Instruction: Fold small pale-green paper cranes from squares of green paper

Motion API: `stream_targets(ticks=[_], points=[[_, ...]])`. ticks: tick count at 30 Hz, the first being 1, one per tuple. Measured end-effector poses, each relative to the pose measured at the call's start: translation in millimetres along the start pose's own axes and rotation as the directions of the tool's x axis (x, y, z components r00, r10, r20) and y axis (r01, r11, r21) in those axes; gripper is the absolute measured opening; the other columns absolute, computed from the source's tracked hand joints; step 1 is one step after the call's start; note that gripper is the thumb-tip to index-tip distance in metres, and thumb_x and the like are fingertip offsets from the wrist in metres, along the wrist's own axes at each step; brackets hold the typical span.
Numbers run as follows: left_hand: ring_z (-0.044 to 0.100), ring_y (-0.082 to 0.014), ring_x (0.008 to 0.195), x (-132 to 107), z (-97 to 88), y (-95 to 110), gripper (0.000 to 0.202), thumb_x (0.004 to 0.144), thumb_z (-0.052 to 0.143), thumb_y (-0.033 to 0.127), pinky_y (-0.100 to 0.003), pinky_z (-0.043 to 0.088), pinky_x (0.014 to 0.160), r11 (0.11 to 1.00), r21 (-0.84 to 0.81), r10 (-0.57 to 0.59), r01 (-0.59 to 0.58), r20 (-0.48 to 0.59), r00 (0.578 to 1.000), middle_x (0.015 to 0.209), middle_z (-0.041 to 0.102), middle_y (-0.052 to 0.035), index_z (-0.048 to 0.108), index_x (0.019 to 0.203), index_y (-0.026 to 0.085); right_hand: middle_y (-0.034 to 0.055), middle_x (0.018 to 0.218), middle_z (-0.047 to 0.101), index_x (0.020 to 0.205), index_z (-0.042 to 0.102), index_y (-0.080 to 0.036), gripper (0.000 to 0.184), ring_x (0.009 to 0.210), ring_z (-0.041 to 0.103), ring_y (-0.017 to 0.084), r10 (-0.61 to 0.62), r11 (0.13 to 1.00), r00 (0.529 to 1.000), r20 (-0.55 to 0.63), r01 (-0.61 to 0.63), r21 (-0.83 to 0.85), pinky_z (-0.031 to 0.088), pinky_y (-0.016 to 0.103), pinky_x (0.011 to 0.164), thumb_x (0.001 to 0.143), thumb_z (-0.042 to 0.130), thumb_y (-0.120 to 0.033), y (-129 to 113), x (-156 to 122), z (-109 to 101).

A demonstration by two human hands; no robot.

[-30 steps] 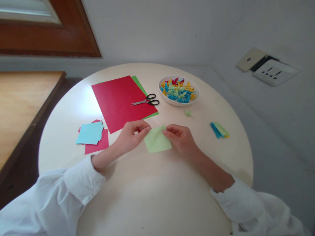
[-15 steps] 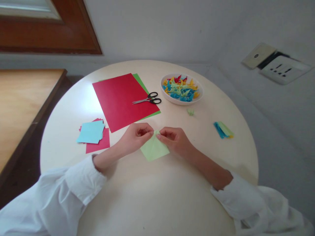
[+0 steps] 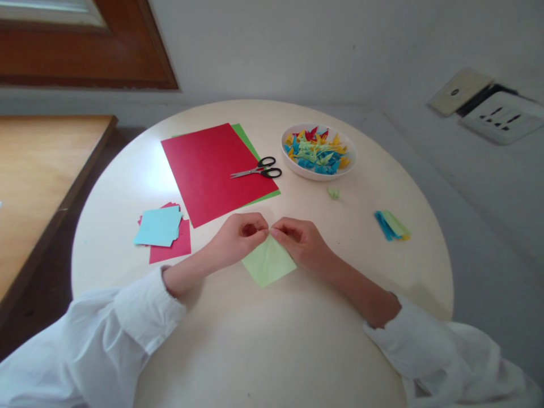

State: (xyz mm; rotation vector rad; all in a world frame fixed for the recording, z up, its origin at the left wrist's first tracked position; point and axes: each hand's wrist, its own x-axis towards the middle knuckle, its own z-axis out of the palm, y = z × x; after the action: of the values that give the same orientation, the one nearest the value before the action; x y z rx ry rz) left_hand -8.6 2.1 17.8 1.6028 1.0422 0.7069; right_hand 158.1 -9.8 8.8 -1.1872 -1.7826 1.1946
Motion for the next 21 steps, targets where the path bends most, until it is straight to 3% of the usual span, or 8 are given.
stream_targets(ticks=[7,21], points=[[0.038,-0.0081,0.053,-1,-1.7,-1,0.01,0.068,0.049,0.02,-0.02,0.028,0.048,1.0,0.003,0.007,-0.007,-0.026,1.0,0.056,0.042,0.0042,0.049,0.059,0.015,-0.0008,0.06,0.055,0.066,0.056,-0.017,0.021,0.057,0.048,0.011,-0.041,0.998,0.994,-0.105,0.035,-0.059,0.037,0.022,0.052,0.08,0.049,-0.031,-3,-1,-2],[0.04,-0.0079,0.051,-2,-8.0,-4,0.011,0.065,0.05,0.024,-0.02,0.029,0.047,1.0,-0.014,-0.02,0.019,-0.092,0.996,0.053,0.044,0.0039,0.05,0.058,0.016,-0.0024,0.056,0.052,0.063,0.056,-0.017,0.021,0.052,0.045,0.01,0.022,0.999,0.963,-0.268,-0.013,0.038,0.034,0.022,0.048,0.077,0.055,-0.033,7,-2,-19]])
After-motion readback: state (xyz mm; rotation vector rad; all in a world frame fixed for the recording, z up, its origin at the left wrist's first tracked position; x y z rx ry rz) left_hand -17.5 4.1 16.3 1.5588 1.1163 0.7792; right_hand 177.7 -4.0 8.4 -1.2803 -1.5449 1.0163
